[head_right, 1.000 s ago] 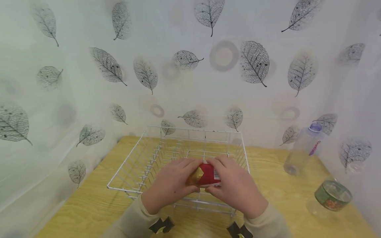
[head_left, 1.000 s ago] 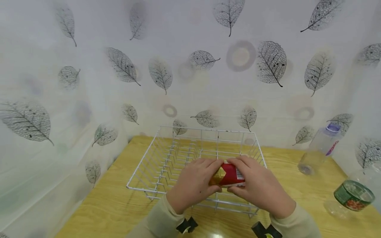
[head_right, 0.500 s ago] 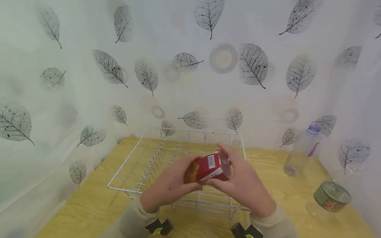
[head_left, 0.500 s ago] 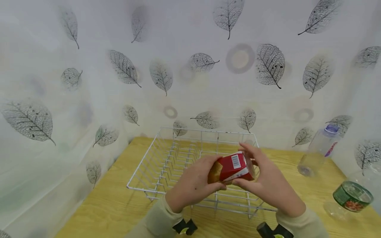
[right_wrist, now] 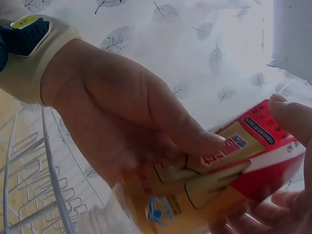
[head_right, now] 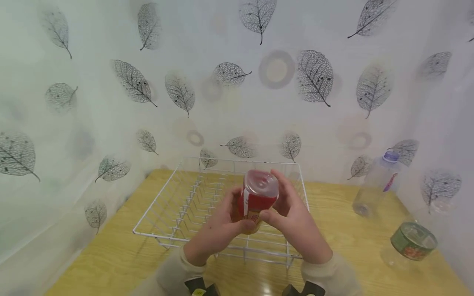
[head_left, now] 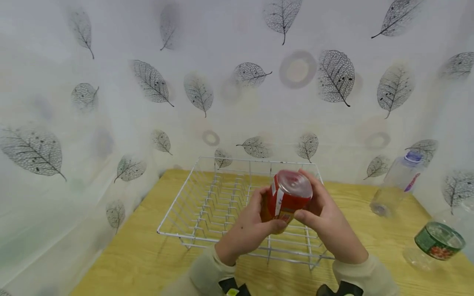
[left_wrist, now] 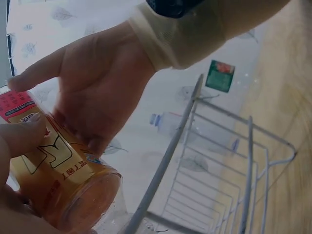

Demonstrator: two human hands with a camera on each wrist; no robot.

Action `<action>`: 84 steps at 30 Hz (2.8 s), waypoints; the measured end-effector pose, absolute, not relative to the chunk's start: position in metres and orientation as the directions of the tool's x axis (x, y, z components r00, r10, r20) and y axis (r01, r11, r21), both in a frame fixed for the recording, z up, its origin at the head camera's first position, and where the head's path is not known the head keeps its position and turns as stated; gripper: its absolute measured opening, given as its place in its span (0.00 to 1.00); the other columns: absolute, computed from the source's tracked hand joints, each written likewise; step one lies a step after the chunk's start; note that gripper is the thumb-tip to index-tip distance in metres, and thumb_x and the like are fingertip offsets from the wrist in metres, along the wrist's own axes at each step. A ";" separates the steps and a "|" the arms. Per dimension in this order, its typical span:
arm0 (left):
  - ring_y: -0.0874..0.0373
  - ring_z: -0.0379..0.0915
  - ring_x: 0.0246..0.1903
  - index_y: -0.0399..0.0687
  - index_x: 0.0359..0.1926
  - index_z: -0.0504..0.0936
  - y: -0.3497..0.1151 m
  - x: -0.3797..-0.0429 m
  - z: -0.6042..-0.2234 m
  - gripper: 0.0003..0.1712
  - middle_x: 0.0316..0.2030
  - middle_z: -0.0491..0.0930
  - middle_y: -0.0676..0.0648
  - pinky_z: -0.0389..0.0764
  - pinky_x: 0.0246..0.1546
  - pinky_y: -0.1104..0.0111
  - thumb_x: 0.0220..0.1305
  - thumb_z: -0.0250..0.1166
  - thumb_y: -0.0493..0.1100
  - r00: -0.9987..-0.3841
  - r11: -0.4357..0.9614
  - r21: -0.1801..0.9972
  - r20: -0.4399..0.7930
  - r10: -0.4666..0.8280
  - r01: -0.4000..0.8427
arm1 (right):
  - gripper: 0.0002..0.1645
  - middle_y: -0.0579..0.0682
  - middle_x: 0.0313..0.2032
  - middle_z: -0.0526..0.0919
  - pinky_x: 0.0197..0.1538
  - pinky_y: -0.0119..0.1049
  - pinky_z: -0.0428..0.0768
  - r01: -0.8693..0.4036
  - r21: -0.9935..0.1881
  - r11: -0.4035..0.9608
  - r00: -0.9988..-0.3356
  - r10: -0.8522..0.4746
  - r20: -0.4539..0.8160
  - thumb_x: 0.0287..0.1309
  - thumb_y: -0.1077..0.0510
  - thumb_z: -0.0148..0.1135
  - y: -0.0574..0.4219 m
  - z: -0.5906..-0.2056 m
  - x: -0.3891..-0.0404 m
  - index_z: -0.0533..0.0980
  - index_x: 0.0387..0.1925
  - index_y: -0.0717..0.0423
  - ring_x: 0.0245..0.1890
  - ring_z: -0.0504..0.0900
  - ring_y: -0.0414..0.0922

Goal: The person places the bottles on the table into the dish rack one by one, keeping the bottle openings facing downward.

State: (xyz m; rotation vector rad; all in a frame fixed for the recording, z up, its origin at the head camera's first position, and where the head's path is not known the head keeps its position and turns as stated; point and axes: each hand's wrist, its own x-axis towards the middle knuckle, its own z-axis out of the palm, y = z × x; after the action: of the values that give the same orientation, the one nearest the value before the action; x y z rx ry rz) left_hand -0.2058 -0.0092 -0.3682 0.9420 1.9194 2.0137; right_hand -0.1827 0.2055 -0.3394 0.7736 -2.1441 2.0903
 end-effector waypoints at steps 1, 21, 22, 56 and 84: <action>0.53 0.71 0.61 0.60 0.73 0.55 -0.008 -0.206 -0.369 0.37 0.65 0.67 0.51 0.80 0.56 0.61 0.71 0.65 0.43 -0.761 -0.157 0.952 0.304 0.573 0.262 | 0.47 0.59 0.68 0.68 0.57 0.41 0.81 -0.383 -0.923 -0.040 -0.874 -0.308 0.376 0.69 0.59 0.64 0.204 -0.340 -0.182 0.51 0.80 0.40 0.62 0.75 0.53; 0.57 0.74 0.56 0.67 0.73 0.54 0.000 -0.207 -0.374 0.43 0.63 0.68 0.52 0.82 0.53 0.64 0.67 0.68 0.36 -0.731 -0.077 0.944 0.297 0.614 0.319 | 0.43 0.54 0.62 0.74 0.53 0.36 0.81 -0.452 -0.881 0.136 -0.882 -0.216 0.419 0.60 0.68 0.69 0.195 -0.343 -0.182 0.62 0.73 0.50 0.57 0.77 0.50; 0.57 0.74 0.56 0.68 0.73 0.54 -0.001 -0.207 -0.374 0.44 0.62 0.69 0.53 0.82 0.53 0.64 0.67 0.69 0.37 -0.736 -0.062 0.946 0.289 0.612 0.319 | 0.43 0.54 0.62 0.74 0.54 0.36 0.81 -0.454 -0.880 0.140 -0.881 -0.218 0.420 0.60 0.68 0.69 0.196 -0.343 -0.182 0.62 0.73 0.50 0.57 0.77 0.49; 0.62 0.58 0.70 0.69 0.78 0.52 -0.016 -0.208 -0.363 0.50 0.71 0.62 0.61 0.64 0.70 0.51 0.63 0.73 0.53 -0.753 0.198 0.836 0.325 0.572 0.512 | 0.45 0.46 0.61 0.73 0.53 0.37 0.81 -0.484 -0.821 0.305 -0.869 -0.277 0.409 0.57 0.62 0.75 0.208 -0.341 -0.185 0.63 0.72 0.44 0.56 0.77 0.45; 0.41 0.50 0.74 0.60 0.81 0.48 -0.168 -0.229 -0.380 0.48 0.78 0.49 0.44 0.64 0.66 0.39 0.70 0.66 0.52 -0.892 0.653 0.618 0.206 0.403 0.438 | 0.41 0.51 0.57 0.77 0.49 0.41 0.84 -0.413 -0.848 0.332 -0.907 -0.232 0.351 0.63 0.59 0.70 0.223 -0.342 -0.192 0.61 0.72 0.51 0.53 0.80 0.49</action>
State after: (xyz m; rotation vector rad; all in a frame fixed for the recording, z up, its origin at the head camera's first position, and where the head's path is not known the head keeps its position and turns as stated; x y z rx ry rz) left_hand -0.2285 -0.1677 -0.3805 0.7382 2.9016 1.1063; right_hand -0.1920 0.2227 -0.3422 0.5931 -2.4234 1.6195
